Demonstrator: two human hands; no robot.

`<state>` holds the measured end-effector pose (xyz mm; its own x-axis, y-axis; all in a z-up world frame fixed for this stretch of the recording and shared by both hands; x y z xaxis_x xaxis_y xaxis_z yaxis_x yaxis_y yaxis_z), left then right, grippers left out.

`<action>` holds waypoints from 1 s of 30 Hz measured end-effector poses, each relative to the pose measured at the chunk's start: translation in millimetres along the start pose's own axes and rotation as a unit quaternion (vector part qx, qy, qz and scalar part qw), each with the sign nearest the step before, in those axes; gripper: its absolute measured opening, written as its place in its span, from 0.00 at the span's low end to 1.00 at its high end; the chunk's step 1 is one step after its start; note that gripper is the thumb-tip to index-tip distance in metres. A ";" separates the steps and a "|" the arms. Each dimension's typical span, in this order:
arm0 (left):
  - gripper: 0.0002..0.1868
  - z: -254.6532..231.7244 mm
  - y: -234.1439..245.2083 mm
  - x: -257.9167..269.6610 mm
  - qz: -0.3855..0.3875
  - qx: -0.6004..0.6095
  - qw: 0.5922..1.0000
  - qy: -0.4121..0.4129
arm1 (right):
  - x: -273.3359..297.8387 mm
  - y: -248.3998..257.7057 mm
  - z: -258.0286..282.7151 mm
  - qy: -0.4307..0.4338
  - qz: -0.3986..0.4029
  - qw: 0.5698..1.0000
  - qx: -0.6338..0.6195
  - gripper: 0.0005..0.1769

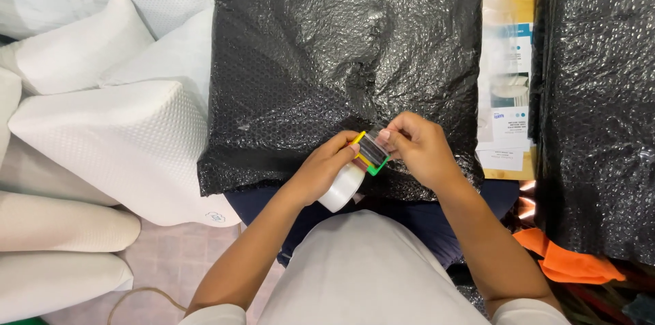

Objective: Placing a pillow into a blue zippered carrying case and wrapping it in black bubble wrap for shipping.

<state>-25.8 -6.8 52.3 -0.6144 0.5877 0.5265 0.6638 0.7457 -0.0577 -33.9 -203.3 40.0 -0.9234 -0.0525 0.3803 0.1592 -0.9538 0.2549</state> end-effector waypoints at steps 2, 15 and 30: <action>0.22 -0.1 3.3 -1.8 -0.001 -0.020 1.000 -0.016 | -3.3 0.7 -10.4 -0.044 0.004 0.988 -0.149 0.07; 0.28 -6.5 11.6 3.4 0.080 -0.091 0.992 0.028 | 3.4 -14.1 -1.4 -0.041 0.033 0.976 -0.209 0.08; 0.17 -7.0 15.5 8.4 0.005 -0.102 0.995 0.007 | 11.4 -18.8 -9.2 -0.029 0.043 0.961 -0.273 0.08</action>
<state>-17.7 7.4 61.8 -0.6028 0.5884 0.5389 0.7430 0.6601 0.1104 -50.7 -188.8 31.4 -0.8917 -0.1371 0.4315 0.0134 -0.9606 -0.2777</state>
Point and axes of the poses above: each hand's wrist, its own x-axis away from the middle knuckle, its own y-axis out of the back of the hand, z = x × y, the point moved 4 cm from there along -x, towards the middle knuckle, and after that the axes turned 7 degrees about z, right-handed, at the moved point
